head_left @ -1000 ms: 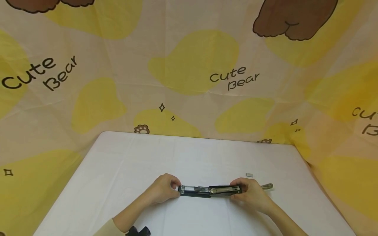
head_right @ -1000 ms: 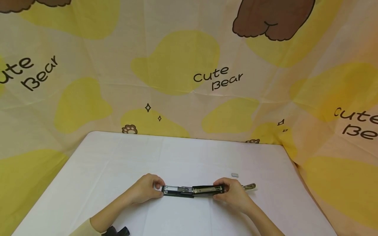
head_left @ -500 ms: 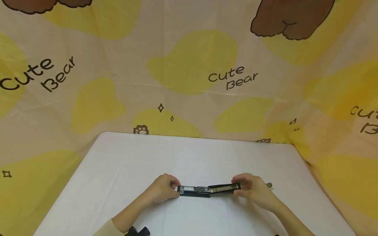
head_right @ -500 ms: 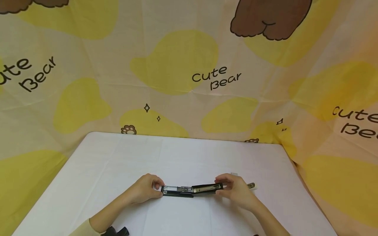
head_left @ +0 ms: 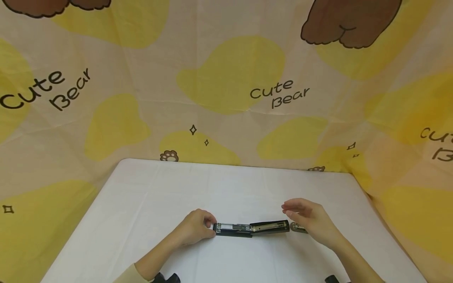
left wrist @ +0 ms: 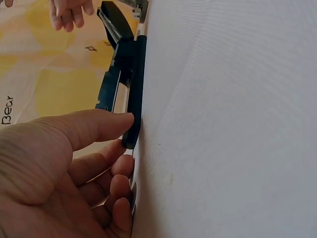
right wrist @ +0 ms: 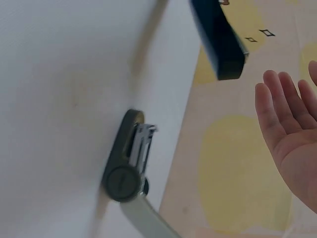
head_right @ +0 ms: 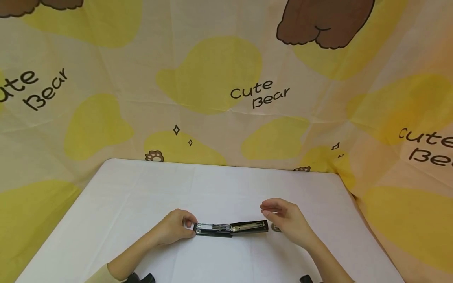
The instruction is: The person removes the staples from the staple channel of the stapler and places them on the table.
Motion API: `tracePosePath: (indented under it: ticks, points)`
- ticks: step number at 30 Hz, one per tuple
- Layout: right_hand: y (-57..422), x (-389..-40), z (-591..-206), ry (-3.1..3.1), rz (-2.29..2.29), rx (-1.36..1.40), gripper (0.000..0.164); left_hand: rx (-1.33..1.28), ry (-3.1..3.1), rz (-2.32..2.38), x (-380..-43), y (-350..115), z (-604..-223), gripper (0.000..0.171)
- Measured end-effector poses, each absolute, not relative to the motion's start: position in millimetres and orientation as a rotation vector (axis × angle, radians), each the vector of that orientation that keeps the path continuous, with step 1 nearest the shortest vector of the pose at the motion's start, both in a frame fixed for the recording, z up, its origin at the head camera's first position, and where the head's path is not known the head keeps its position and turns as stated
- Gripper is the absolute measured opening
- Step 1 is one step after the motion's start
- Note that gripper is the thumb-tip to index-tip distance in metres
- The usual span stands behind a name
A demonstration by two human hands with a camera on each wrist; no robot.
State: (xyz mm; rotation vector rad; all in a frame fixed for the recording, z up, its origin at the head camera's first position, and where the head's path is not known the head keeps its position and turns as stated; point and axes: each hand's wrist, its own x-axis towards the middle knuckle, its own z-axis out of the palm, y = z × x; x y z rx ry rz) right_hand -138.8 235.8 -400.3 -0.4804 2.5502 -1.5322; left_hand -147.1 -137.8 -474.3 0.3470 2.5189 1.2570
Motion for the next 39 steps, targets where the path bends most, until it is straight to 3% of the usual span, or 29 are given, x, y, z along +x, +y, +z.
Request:
tracePosePath:
  ticks: [20, 39]
  points:
    - [174, -136, -409, 2.314, -1.642, -0.605, 0.030, 0.346, 2.520, 1.270, -147, -138, -475, 0.024]
    - [126, -133, -435, 2.204, -1.736, -0.363, 0.036, 0.349, 2.536, 1.265, -145, -138, -474, 0.024]
